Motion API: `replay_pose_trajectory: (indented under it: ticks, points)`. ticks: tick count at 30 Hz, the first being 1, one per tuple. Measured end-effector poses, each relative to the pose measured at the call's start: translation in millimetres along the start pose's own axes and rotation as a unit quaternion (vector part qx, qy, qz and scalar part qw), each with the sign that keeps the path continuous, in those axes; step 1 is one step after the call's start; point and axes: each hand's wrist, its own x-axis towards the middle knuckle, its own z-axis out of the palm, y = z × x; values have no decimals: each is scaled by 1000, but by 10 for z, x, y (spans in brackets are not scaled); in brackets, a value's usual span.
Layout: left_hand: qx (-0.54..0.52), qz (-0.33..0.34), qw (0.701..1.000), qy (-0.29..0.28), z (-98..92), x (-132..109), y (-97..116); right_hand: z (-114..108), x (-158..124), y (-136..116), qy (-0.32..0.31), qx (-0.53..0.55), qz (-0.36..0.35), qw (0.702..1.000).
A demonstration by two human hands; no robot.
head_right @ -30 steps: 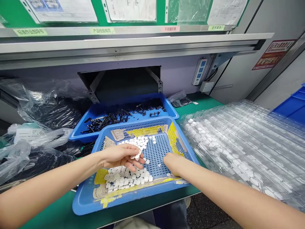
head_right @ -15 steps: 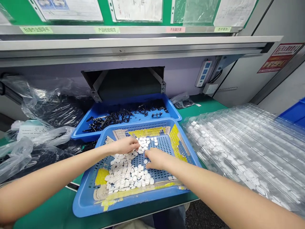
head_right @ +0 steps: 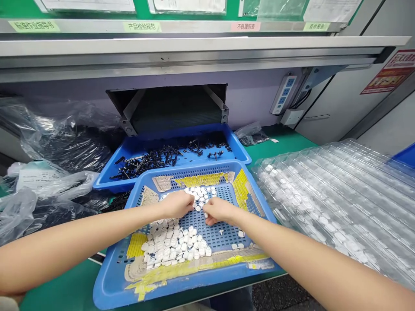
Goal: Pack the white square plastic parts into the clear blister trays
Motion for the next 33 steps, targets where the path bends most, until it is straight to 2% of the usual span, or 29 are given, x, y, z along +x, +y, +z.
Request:
replay_pose_trajectory:
  ticks: [5, 11, 18, 22, 24, 28, 33]
  points:
    - [-22, 8, 999, 28, 85, 71, 23, -8, 88, 35, 33, 192, 83, 977]
    - [-61, 3, 997, 50, 60, 157, 159, -53, 66, 34, 53, 276, 145, 949]
    - [-154, 64, 982, 84, -247, 204, 215, -118, 57, -67, 78, 399, 73, 911]
    - [-320, -8, 940, 114, -373, 273, 150, -218, 57, -82, 115, 432, 54, 893]
    - [-371, -35, 924, 87, -366, 299, 122, -251, 33, -104, 123, 441, 45, 888]
    - [-448, -74, 891, -6, -367, 284, 156, -280, -5, -201, 102, 461, 16, 881]
    - [-535, -91, 833, -104, -587, 214, 307, -360, -148, -226, 76, 464, -31, 882]
